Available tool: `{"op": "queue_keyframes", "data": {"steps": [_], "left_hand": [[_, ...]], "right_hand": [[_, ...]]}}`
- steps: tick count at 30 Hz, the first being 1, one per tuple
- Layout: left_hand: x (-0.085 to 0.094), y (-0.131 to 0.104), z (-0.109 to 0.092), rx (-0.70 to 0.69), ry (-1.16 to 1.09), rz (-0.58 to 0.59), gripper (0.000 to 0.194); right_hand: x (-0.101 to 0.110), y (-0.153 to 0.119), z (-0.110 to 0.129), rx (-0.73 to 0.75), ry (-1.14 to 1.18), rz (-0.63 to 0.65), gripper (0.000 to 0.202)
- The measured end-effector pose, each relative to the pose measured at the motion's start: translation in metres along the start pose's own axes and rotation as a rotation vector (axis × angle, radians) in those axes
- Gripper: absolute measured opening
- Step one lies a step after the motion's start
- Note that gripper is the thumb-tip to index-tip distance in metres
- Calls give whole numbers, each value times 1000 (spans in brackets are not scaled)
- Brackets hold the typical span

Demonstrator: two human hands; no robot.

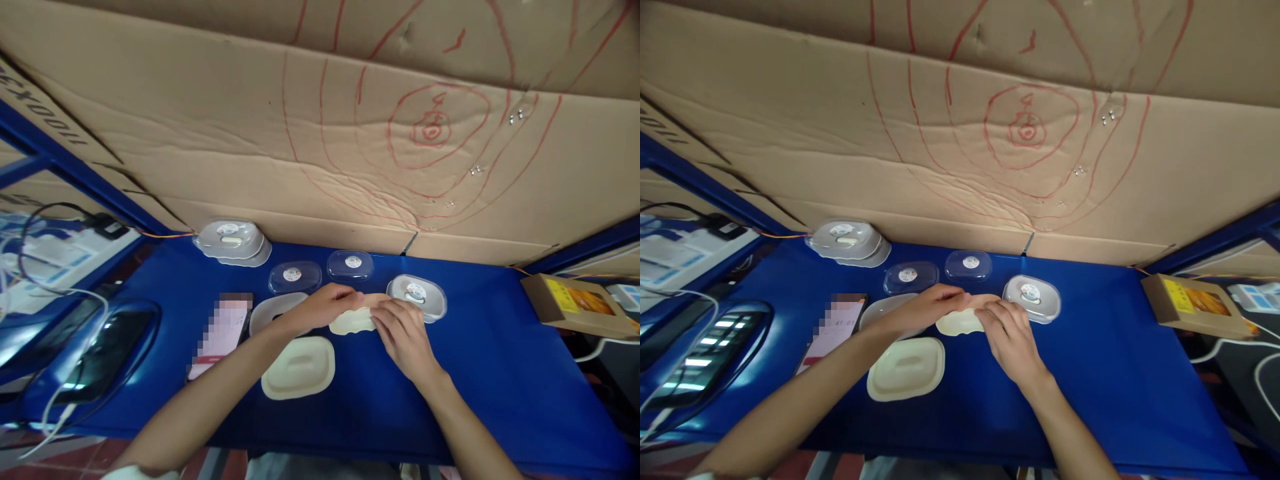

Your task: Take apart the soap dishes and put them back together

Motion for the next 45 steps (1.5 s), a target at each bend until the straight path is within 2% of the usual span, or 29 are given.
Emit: {"op": "queue_keyframes", "data": {"steps": [6, 12, 17, 22, 24, 27, 30, 32, 34, 39, 43, 45], "left_hand": [[-3, 4, 2, -11, 111, -77, 45], [11, 4, -2, -108, 320, -277, 39], [-3, -3, 1, -258, 514, -211, 26], [-19, -6, 11, -281, 671, -157, 25], [-18, -4, 10, -279, 714, -156, 27], [-13, 6, 6, -276, 758, -176, 32], [-6, 22, 8, -243, 781, -216, 59], [-2, 32, 16, -203, 785, -217, 77], [-2, 38, 26, -167, 783, -186, 86], [-1, 35, 40, -136, 787, -135, 90], [-3, 26, 39, -127, 805, -125, 88], [-6, 20, 37, -127, 813, -117, 86]], "right_hand": [[-9, -2, 3, -9, -25, 131, 36], [-13, 0, 8, 41, 39, 354, 28], [-15, -3, 13, 2, 105, 558, 35], [-12, -18, 17, -80, 205, 707, 41], [-11, -21, 17, -101, 242, 736, 40], [-14, -19, 20, -117, 268, 750, 26], [-21, -15, 24, -136, 256, 744, 15], [-25, -15, 26, -133, 257, 754, 17], [-25, -17, 26, -123, 273, 777, 21], [-17, -24, 23, -141, 319, 828, 24], [-13, -18, 30, -132, 379, 845, 21], [-9, -12, 30, -126, 434, 814, 15]]}}
Point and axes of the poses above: each hand's wrist, its own y-axis towards the middle knuckle, its own x-axis out of the back of the hand, z = x × y, the point moved 6 cm from there along y, towards the middle knuckle, and after that the axes turned 1 degree about -y, right-handed, at the moved point
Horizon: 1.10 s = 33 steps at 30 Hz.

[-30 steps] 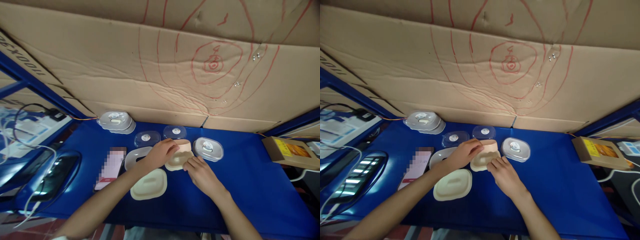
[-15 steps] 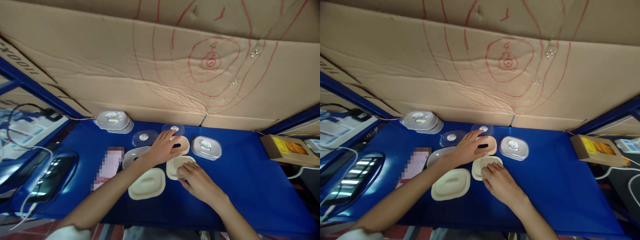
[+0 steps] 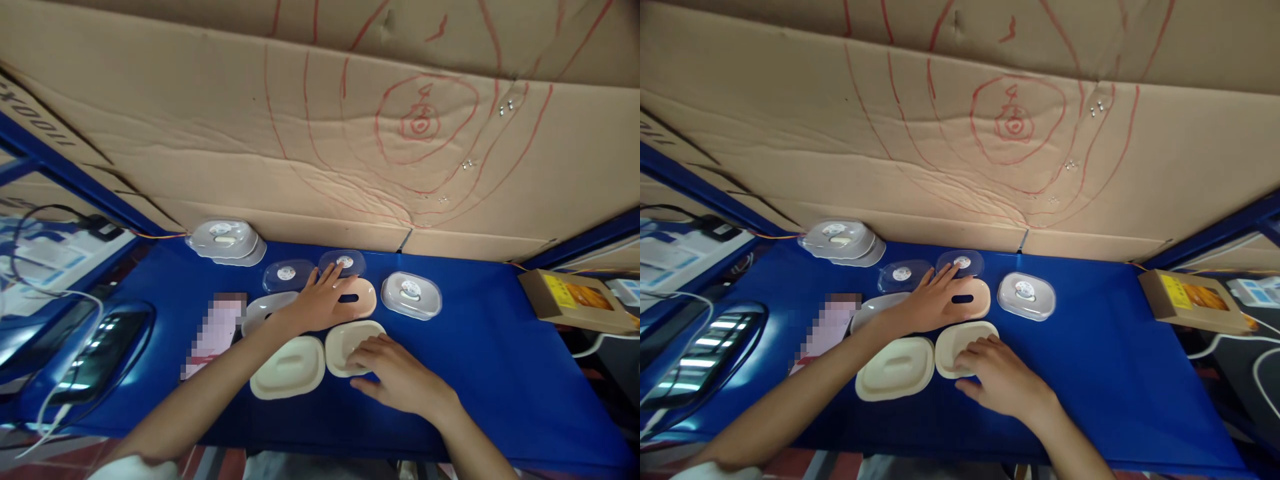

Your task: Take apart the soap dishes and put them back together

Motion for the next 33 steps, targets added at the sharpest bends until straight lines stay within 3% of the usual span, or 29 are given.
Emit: {"op": "queue_keyframes", "data": {"steps": [2, 4, 7, 10, 13, 15, 19, 21, 24, 27, 30, 33], "left_hand": [[1, -6, -5, -13, 5, 6, 85], [3, -12, -11, -32, 7, 9, 82], [10, -22, -21, -69, 3, -4, 83], [21, -35, -34, -123, -50, -40, 77], [28, -54, -49, -168, -207, -75, 68], [27, -67, -58, -162, -398, -120, 64], [8, -82, -64, -1, -970, -273, 64], [-5, -81, -67, 52, -1194, -318, 88], [-12, -74, -76, -24, -1360, -323, 118], [-10, -73, -72, -37, -1374, -429, 104], [-22, -80, -63, 75, -1490, -421, 90], [-37, -92, -64, 130, -1623, -296, 94]], "right_hand": [[14, -1, -7, 6, 10, -122, 12], [34, -7, -26, -58, -84, -338, 19], [53, -25, -70, -247, -312, -581, 48], [56, -40, -120, -402, -331, -580, 87], [56, -50, -158, -449, -136, -529, 95], [60, -54, -170, -440, -49, -532, 94], [70, -58, -159, -412, 26, -573, 97], [67, -52, -138, -347, 169, -516, 99], [49, -32, -91, -186, 376, -341, 104], [33, -12, -57, -58, 442, -265, 104], [27, -2, -63, -44, 488, -283, 103], [38, -7, -103, -175, 373, -431, 97]]}}
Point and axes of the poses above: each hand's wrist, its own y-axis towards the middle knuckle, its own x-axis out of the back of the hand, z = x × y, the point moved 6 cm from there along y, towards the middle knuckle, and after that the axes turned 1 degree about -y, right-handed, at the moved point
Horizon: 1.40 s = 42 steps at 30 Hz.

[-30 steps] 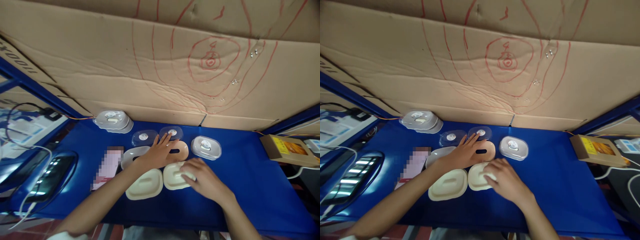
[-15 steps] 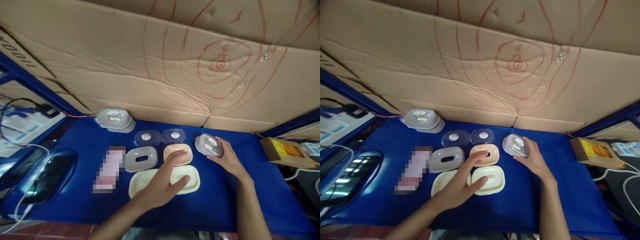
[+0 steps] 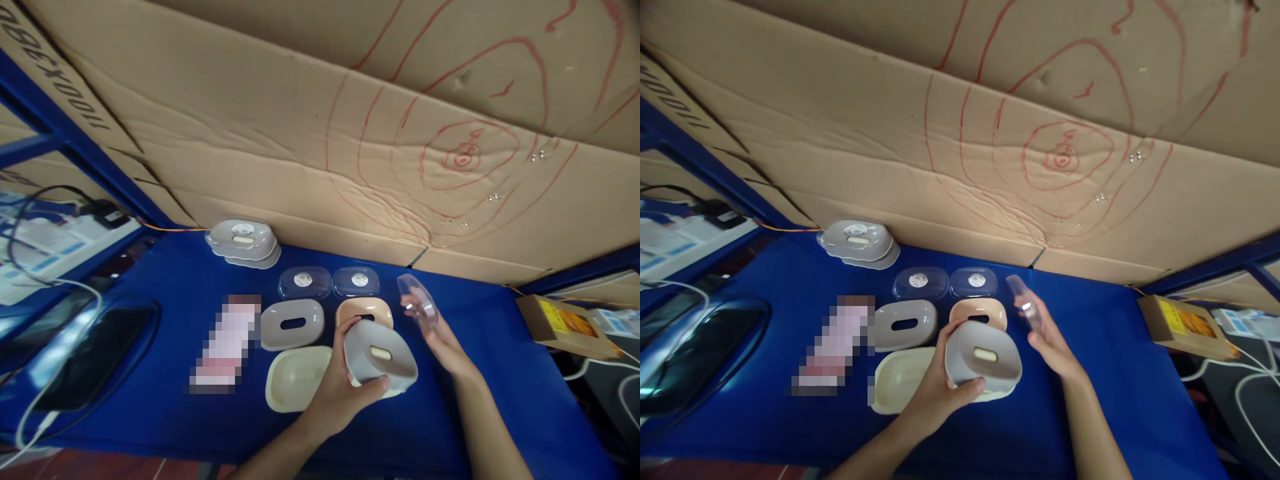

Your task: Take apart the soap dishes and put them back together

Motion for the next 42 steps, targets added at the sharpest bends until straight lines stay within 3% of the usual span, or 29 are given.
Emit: {"op": "queue_keyframes", "data": {"steps": [3, 6, 12, 15, 18, 19, 22, 24, 26, 30, 34, 37, 40, 42], "left_hand": [[0, -14, 7, 32, -31, 33, 94], [1, -23, 11, 59, -74, 46, 95], [1, -30, 10, 76, -108, 82, 96], [3, -30, 12, 74, -135, 38, 96], [7, -27, 16, 63, -188, -28, 98], [7, -26, 17, 58, -208, -40, 99], [7, -23, 16, 27, -228, -46, 103], [5, -23, 16, 5, -206, -37, 106], [1, -23, 17, 2, -191, -26, 112], [-9, -22, 19, -11, -194, -23, 118], [-13, -23, 17, -70, -81, -28, 107], [-15, -28, 22, -83, 82, 25, 104], [-22, -33, 35, -130, 272, 147, 111], [-33, -34, 45, -216, 381, 270, 113]], "right_hand": [[27, 7, -37, -102, -155, -151, 92], [36, 15, -60, -167, -274, -174, 89], [30, 40, -63, -141, -357, -85, 71], [28, 39, -39, -111, -379, -115, 65], [13, 18, 7, -48, -322, -79, 60], [2, 9, 25, -13, -223, 16, 64], [-35, -22, 73, 89, -77, 383, 100], [-43, -34, 90, 108, -76, 439, 105], [-42, -38, 94, 103, -75, 400, 100], [-30, -42, 76, 72, 73, 304, 89], [5, -47, 37, -39, 245, 44, 80], [35, -44, 11, -74, -43, -68, 74], [51, -36, -5, -78, -424, -54, 70], [51, -30, -11, -70, -522, -2, 67]]}}
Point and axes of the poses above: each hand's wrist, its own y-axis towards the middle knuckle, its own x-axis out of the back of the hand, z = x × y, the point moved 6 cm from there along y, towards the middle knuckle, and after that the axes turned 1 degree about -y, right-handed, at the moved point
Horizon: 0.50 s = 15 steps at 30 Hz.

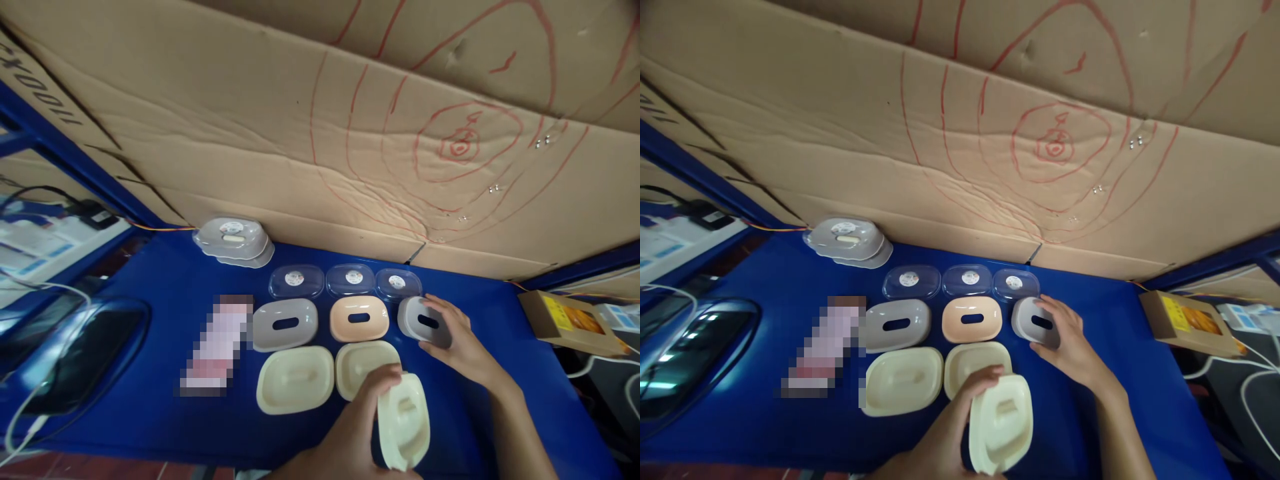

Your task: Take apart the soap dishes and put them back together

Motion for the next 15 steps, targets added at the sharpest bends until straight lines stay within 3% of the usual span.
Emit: {"op": "queue_keyframes", "data": {"steps": [6, 11, 15], "left_hand": [[-28, 8, -4, -217, 485, 278, 85], [-26, 19, -15, -199, 661, 298, 98], [-36, 33, -8, -122, 723, 220, 103]], "right_hand": [[-22, 7, 9, 109, 41, 97, 65], [-22, 6, 5, 117, 131, 48, 77], [-10, -1, -5, 76, 209, -74, 59]]}}
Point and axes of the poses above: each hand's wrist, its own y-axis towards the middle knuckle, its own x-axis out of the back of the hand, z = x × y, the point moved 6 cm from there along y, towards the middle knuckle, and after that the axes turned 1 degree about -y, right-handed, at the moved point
